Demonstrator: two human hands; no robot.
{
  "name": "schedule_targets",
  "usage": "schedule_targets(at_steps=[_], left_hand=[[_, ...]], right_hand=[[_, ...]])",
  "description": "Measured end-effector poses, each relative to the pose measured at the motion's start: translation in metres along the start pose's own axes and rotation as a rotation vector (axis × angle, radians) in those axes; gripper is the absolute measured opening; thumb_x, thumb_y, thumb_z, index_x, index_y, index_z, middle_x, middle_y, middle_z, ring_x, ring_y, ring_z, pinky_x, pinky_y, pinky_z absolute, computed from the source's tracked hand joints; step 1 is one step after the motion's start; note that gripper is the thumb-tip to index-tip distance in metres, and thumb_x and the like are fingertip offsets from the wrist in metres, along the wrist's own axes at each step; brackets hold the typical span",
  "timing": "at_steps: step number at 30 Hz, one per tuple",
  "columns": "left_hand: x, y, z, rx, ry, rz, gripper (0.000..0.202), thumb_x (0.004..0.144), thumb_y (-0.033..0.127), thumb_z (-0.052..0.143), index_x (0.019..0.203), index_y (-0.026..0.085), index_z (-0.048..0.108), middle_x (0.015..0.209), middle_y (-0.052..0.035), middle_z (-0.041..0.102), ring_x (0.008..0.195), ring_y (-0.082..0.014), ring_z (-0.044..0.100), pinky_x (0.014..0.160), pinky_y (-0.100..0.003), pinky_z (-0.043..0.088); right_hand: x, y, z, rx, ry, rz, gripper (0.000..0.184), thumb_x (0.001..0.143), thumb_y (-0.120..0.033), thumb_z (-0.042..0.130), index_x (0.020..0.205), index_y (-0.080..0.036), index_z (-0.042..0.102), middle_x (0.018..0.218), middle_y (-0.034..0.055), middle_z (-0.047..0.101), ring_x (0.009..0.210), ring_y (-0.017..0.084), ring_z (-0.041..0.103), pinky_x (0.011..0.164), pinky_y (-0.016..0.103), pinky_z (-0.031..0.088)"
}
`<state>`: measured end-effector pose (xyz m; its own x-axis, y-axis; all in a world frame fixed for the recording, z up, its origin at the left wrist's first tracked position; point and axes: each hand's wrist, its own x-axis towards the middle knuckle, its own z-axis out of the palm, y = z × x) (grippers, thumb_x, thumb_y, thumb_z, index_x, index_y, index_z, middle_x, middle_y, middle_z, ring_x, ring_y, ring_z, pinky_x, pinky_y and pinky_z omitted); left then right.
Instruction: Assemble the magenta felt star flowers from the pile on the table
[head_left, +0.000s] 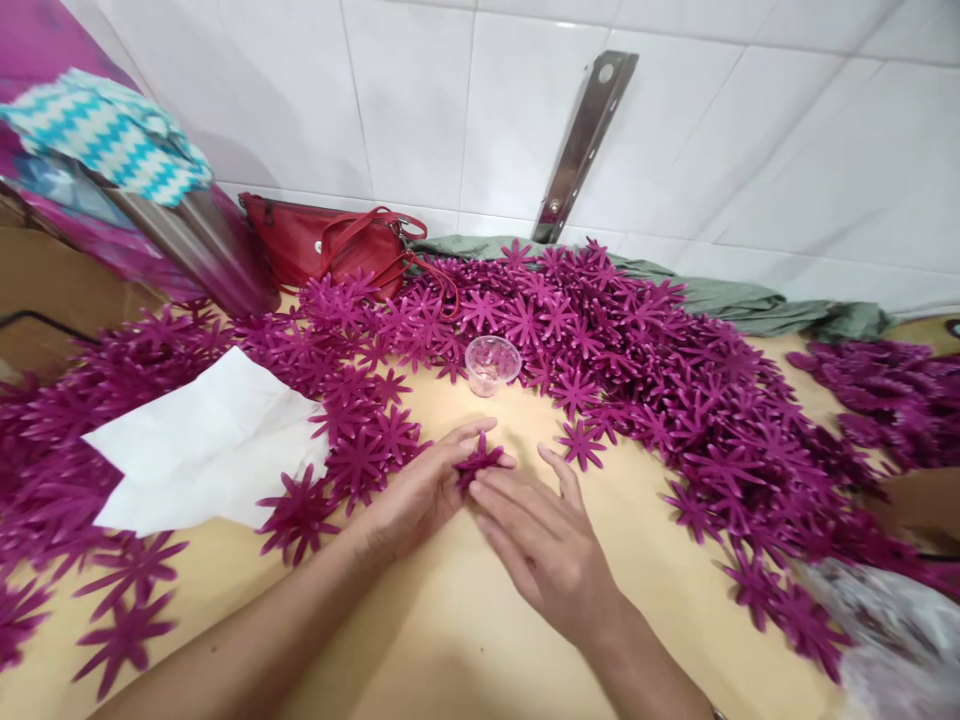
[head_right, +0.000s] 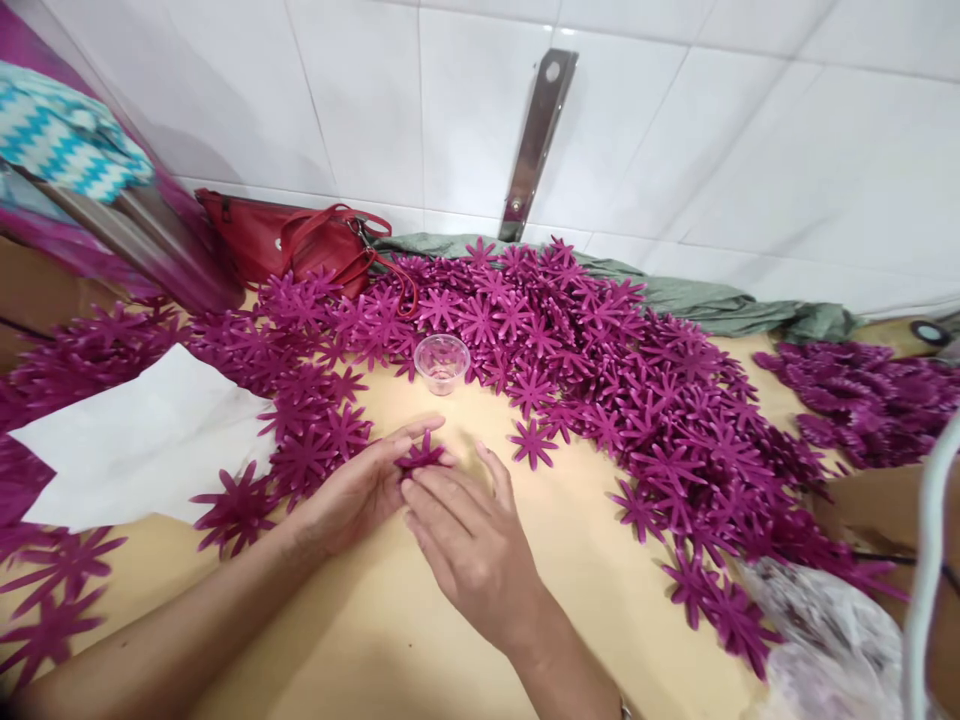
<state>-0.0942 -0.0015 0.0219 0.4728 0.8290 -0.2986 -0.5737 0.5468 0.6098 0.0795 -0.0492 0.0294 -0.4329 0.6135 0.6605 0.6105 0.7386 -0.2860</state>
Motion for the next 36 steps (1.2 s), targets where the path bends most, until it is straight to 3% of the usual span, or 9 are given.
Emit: schedule_targets(at_steps=[4, 9, 11, 15, 18, 22, 25, 29, 36], left_hand=[[0.004, -0.007, -0.006, 0.109, -0.105, 0.089, 0.051, 0.082, 0.022, 0.088, 0.129, 0.019, 0.071, 0.102, -0.0063, 0.078, 0.088, -0.0165, 0.072, 0.083, -0.028, 0.048], [0.009, -0.012, -0.016, 0.286, -0.153, 0.114, 0.045, 0.082, 0.037, 0.089, 0.118, 0.017, 0.07, 0.1, -0.0095, 0.08, 0.079, -0.0178, 0.075, 0.069, -0.026, 0.044], [0.008, -0.012, -0.016, 0.332, -0.162, 0.141, 0.039, 0.084, 0.039, 0.087, 0.11, 0.016, 0.07, 0.098, -0.0092, 0.079, 0.079, -0.017, 0.075, 0.069, -0.026, 0.045], [0.006, -0.01, -0.014, 0.375, -0.2, 0.169, 0.034, 0.087, 0.041, 0.084, 0.102, 0.016, 0.067, 0.094, -0.0065, 0.076, 0.076, -0.0133, 0.07, 0.071, -0.026, 0.046], [0.006, -0.01, -0.013, 0.346, -0.199, 0.18, 0.035, 0.086, 0.043, 0.084, 0.099, 0.015, 0.066, 0.09, -0.0037, 0.071, 0.074, -0.0114, 0.065, 0.076, -0.028, 0.049], [0.007, -0.011, -0.012, 0.279, -0.162, 0.186, 0.037, 0.086, 0.044, 0.085, 0.096, 0.016, 0.064, 0.087, -0.0014, 0.065, 0.071, -0.0092, 0.057, 0.072, -0.027, 0.046], [0.008, -0.011, -0.01, 0.239, -0.128, 0.172, 0.037, 0.085, 0.043, 0.085, 0.096, 0.017, 0.061, 0.085, 0.0, 0.064, 0.065, -0.0073, 0.051, 0.066, -0.025, 0.039], [0.007, -0.009, -0.006, 0.201, -0.096, 0.153, 0.036, 0.083, 0.041, 0.086, 0.094, 0.017, 0.06, 0.083, 0.0009, 0.063, 0.062, -0.0061, 0.047, 0.062, -0.025, 0.032], [0.008, -0.006, -0.003, 0.051, -0.011, 0.156, 0.036, 0.076, 0.029, 0.09, 0.101, 0.017, 0.067, 0.085, -0.0021, 0.067, 0.069, -0.01, 0.055, 0.068, -0.026, 0.038]], right_hand=[[0.009, 0.009, -0.009, -0.092, 0.124, 0.046, 0.041, 0.095, -0.002, 0.064, 0.134, -0.016, 0.064, 0.122, 0.0136, 0.079, 0.117, 0.022, 0.074, 0.12, 0.046, 0.042], [0.05, 0.028, -0.014, -0.208, 0.123, 0.133, 0.039, 0.1, -0.013, 0.06, 0.138, -0.019, 0.06, 0.133, 0.0154, 0.074, 0.127, 0.028, 0.069, 0.119, 0.052, 0.04], [0.071, 0.034, -0.01, -0.209, 0.011, 0.204, 0.032, 0.102, -0.017, 0.057, 0.133, -0.02, 0.062, 0.132, 0.0136, 0.075, 0.125, 0.028, 0.069, 0.121, 0.056, 0.033], [0.112, 0.041, 0.001, -0.221, -0.391, 0.326, 0.019, 0.105, -0.021, 0.051, 0.114, -0.018, 0.067, 0.119, 0.012, 0.078, 0.115, 0.03, 0.072, 0.121, 0.067, 0.021], [0.133, 0.045, 0.008, -0.304, -0.614, 0.377, 0.027, 0.109, -0.027, 0.043, 0.112, -0.015, 0.067, 0.113, 0.0152, 0.079, 0.111, 0.031, 0.073, 0.12, 0.072, 0.019], [0.145, 0.054, 0.014, -0.345, -0.768, 0.345, 0.042, 0.112, -0.031, 0.032, 0.115, -0.012, 0.069, 0.114, 0.0193, 0.079, 0.112, 0.034, 0.073, 0.117, 0.074, 0.022], [0.147, 0.059, 0.017, -0.347, -0.786, 0.301, 0.046, 0.112, -0.03, 0.031, 0.109, -0.012, 0.073, 0.115, 0.0195, 0.079, 0.113, 0.035, 0.072, 0.115, 0.07, 0.028], [0.145, 0.064, 0.019, -0.359, -0.767, 0.273, 0.053, 0.113, -0.041, 0.03, 0.106, -0.013, 0.075, 0.114, 0.0197, 0.079, 0.111, 0.035, 0.073, 0.113, 0.065, 0.033], [0.146, 0.063, 0.013, -0.265, -0.666, 0.291, 0.049, 0.113, -0.042, 0.036, 0.101, -0.014, 0.075, 0.11, 0.0145, 0.078, 0.11, 0.027, 0.072, 0.113, 0.052, 0.036]])
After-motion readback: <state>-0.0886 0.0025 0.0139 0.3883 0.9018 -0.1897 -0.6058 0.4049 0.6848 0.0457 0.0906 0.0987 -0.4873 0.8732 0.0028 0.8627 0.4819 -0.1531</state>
